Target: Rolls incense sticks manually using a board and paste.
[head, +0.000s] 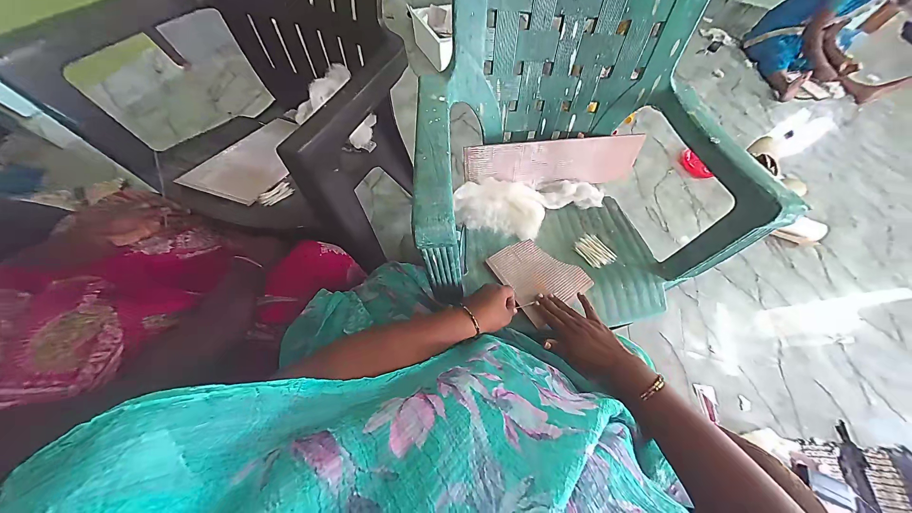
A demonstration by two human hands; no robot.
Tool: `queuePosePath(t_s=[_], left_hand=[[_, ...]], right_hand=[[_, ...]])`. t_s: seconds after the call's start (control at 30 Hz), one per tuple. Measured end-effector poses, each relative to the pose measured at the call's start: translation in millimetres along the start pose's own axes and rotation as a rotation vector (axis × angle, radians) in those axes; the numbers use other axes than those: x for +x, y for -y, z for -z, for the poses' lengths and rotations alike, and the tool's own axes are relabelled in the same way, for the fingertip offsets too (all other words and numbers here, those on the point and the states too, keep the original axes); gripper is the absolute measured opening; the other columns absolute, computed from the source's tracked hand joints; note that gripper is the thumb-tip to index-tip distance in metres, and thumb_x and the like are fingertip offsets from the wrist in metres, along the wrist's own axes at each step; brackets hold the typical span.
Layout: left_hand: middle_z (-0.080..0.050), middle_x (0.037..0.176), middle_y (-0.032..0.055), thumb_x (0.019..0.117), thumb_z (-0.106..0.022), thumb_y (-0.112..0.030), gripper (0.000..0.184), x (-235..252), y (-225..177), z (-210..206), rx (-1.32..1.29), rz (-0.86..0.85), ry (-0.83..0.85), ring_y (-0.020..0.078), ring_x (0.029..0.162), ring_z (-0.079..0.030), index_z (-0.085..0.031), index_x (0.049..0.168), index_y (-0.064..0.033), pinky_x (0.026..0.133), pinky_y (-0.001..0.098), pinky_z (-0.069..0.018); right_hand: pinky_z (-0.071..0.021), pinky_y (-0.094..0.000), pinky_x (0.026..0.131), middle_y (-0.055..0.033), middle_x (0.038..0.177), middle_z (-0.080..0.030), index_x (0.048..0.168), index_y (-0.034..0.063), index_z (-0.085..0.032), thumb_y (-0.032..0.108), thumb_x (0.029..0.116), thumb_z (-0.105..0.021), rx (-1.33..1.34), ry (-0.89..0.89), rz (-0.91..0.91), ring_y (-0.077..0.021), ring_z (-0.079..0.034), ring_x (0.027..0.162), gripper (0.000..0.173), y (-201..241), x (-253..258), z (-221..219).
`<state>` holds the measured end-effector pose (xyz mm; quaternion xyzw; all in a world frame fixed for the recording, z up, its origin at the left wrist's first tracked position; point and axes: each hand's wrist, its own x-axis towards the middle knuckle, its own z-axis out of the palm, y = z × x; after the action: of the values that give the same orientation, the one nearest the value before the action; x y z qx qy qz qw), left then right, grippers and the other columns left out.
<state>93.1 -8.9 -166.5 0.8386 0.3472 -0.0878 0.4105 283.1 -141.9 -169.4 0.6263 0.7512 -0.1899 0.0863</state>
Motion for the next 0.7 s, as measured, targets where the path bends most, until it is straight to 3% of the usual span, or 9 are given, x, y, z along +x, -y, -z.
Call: queuePosePath(t_s=[0.13, 0.2, 0.37, 0.43, 0.53, 0.7], left_hand=[[-0.067, 0.119, 0.0243, 0.1066, -0.053, -0.015, 0.028, 0.1, 1.2, 0.3, -0.039, -0.008, -0.096, 0.0349, 0.117, -0.064, -0.066, 0.117, 0.0077, 0.105, 0.0505, -0.0477], [-0.068, 0.115, 0.0240, 0.1057, -0.054, -0.014, 0.026, 0.9, 2.7, 3.2, -0.041, 0.008, -0.167, 0.0354, 0.114, -0.066, -0.067, 0.115, 0.0072, 0.102, 0.0515, -0.0494], [-0.067, 0.118, 0.0249, 0.1055, -0.053, -0.012, 0.025, 6.8, 5.1, 10.2, 0.012, 0.053, -0.227, 0.0372, 0.117, -0.065, -0.066, 0.117, 0.0065, 0.104, 0.0527, -0.0493], [-0.067, 0.120, 0.0250, 0.1049, -0.053, -0.011, 0.025, 7.9, 5.0, 9.9, 0.031, 0.060, -0.227, 0.0372, 0.120, -0.064, -0.066, 0.118, 0.0063, 0.105, 0.0525, -0.0486], [-0.066, 0.124, 0.0240, 0.1049, -0.052, -0.010, 0.026, 7.2, 4.6, 8.4, 0.059, 0.056, -0.215, 0.0361, 0.123, -0.062, -0.066, 0.121, 0.0060, 0.108, 0.0515, -0.0475], [-0.066, 0.124, 0.0236, 0.1055, -0.054, -0.013, 0.026, 7.7, 9.1, 6.2, 0.084, 0.033, -0.153, 0.0355, 0.123, -0.062, -0.066, 0.119, 0.0061, 0.108, 0.0505, -0.0465]], right_hand=[[-0.0123, -0.0694, 0.122, -0.0115, 0.162, -0.042, 0.155, 0.0055, -0.045, 0.036, 0.1046, -0.048, 0.094, -0.282, 0.035, -0.0294, -0.036, 0.152, 0.059, -18.9, -8.2, -12.4], [-0.0092, -0.0666, 0.123, -0.0146, 0.164, -0.037, 0.157, 0.0032, -0.040, 0.031, 0.1054, -0.048, 0.144, -0.318, -0.042, -0.0307, -0.032, 0.154, 0.059, -23.6, -1.9, -6.2], [-0.0092, -0.0573, 0.127, -0.0112, 0.169, -0.028, 0.161, 0.0065, -0.032, 0.036, 0.1083, -0.047, 0.138, -0.313, -0.151, -0.0256, -0.021, 0.158, 0.062, -21.7, 43.4, 9.5], [-0.0093, -0.0586, 0.127, -0.0121, 0.169, -0.028, 0.160, 0.0055, -0.033, 0.034, 0.1074, -0.049, 0.125, -0.296, -0.116, -0.0261, -0.022, 0.158, 0.062, -17.6, 63.9, 11.4], [-0.0049, -0.0586, 0.127, -0.0104, 0.170, -0.025, 0.161, 0.0070, -0.031, 0.042, 0.1089, -0.042, 0.063, -0.195, -0.076, -0.0253, -0.019, 0.159, 0.064, -11.8, 80.9, 9.4], [-0.0028, -0.0627, 0.125, -0.0085, 0.171, -0.022, 0.163, 0.0083, -0.027, 0.046, 0.1092, -0.035, 0.050, -0.093, -0.063, -0.0241, -0.016, 0.159, 0.066, -3.0, 57.5, 3.6]])
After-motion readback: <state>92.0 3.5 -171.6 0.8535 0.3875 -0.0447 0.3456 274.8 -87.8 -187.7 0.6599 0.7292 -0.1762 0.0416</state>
